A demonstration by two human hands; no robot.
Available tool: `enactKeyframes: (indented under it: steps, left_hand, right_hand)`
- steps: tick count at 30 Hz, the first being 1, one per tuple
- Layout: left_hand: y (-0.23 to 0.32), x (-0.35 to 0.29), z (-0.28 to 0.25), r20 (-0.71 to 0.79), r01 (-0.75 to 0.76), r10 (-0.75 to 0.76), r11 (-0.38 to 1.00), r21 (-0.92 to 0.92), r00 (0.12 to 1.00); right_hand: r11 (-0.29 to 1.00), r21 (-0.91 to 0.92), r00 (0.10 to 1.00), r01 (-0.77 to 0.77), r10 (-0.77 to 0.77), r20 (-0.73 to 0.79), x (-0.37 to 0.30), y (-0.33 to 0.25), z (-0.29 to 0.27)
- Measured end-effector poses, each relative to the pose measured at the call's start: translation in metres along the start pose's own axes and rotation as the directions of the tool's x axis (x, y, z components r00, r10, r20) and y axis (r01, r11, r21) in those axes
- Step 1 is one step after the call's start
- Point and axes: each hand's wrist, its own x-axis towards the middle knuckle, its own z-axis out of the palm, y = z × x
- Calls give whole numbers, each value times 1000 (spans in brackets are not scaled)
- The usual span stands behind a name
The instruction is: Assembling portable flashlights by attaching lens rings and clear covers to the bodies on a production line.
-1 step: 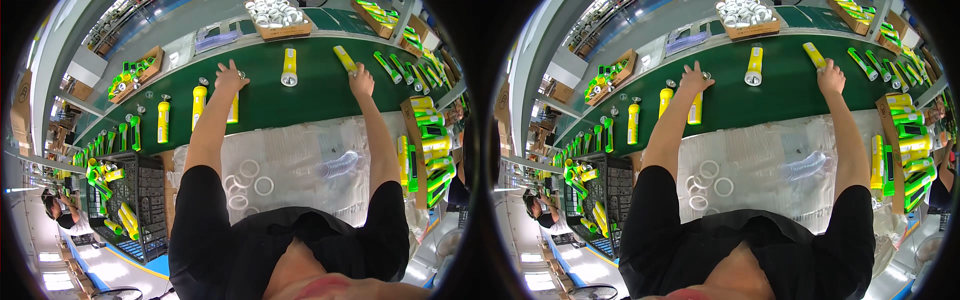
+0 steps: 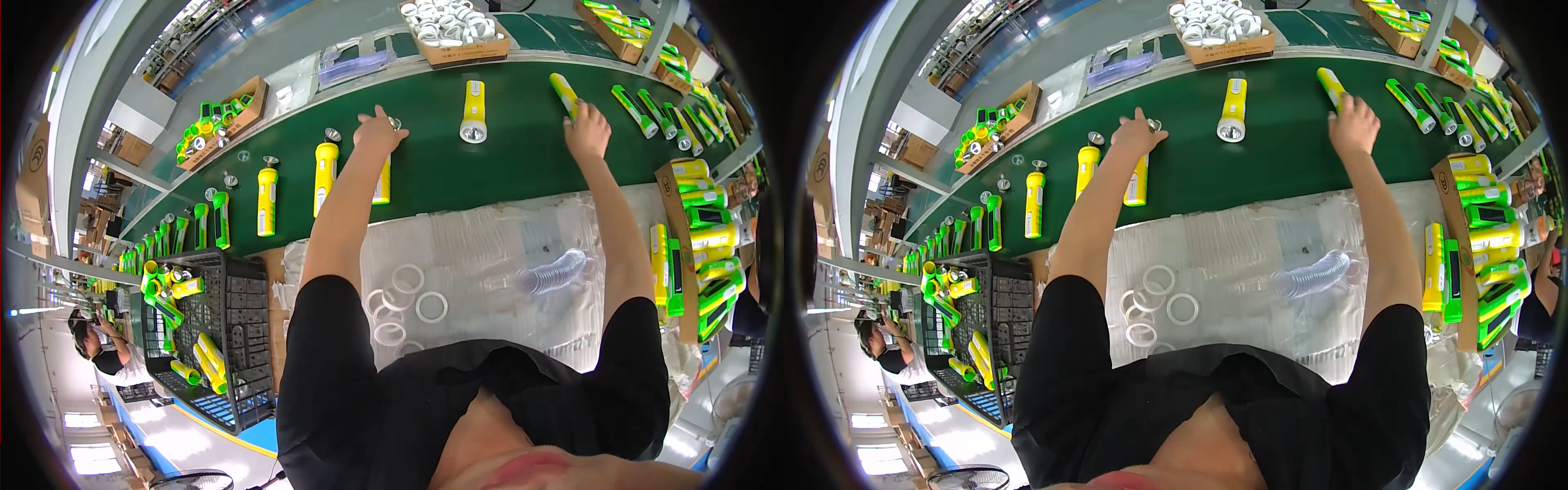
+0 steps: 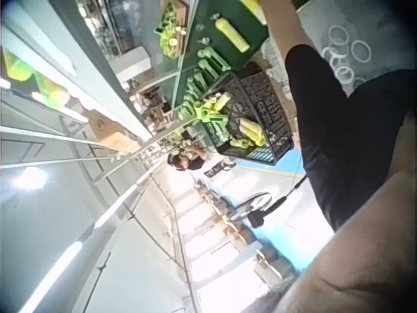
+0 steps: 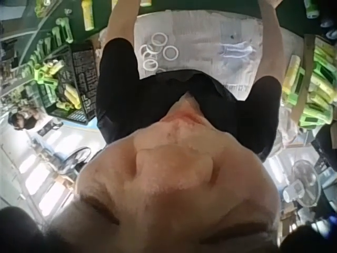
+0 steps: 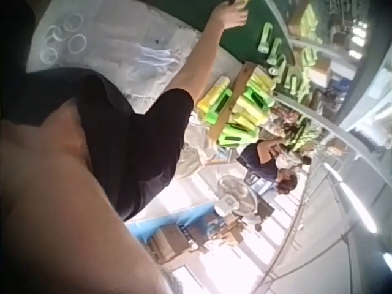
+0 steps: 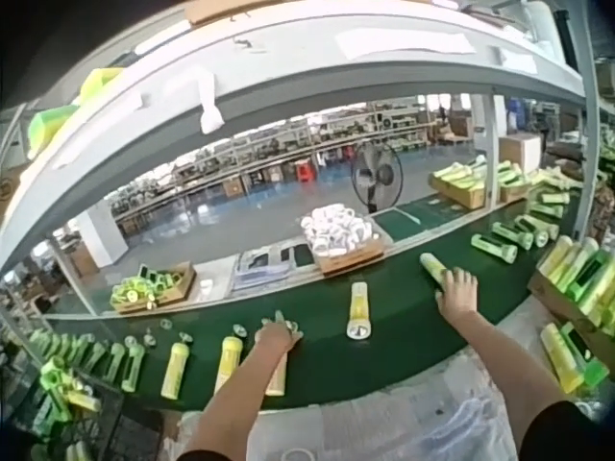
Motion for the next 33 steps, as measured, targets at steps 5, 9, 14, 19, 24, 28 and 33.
enactKeyframes:
  steps: [5,9,14,19,24,28,33]
  left_hand:
    - [-16,-14,2,-31,-143,141,986,-87,990]
    - [13,-61,-31,-378,-346,155,785,-514,913]
    - [36,-162,-57,-339,-370,168,224,-901,926]
    - [40,-213,-51,135,379,638,-263,-887,758]
    - [59,-266,-55,32,234,507,-341,-911,862]
    - [51,-313,-40,-255,-118,528,-280,-953,810]
    - [50,-345,-29,-621,-733,608,-94,-674,494]
  right_hand:
    - [563,789,693,-247,-467,550,-7,-154,-95]
    - [192,770,552,-608,-595,584,-36,-216,-107]
    - [-143,591,552,-794,-577,602,-49,-177,-183]
    - [32,619,455,-785,-649,610,-93,-134,-258]
    - [-108,490,443,-865,-623,644,-152,-101,-308]
    - [-199,558,571,-806,-514,640,-188,-93,-327]
    - [-316,468,565,-825,-490,665,-213,-95,-341]
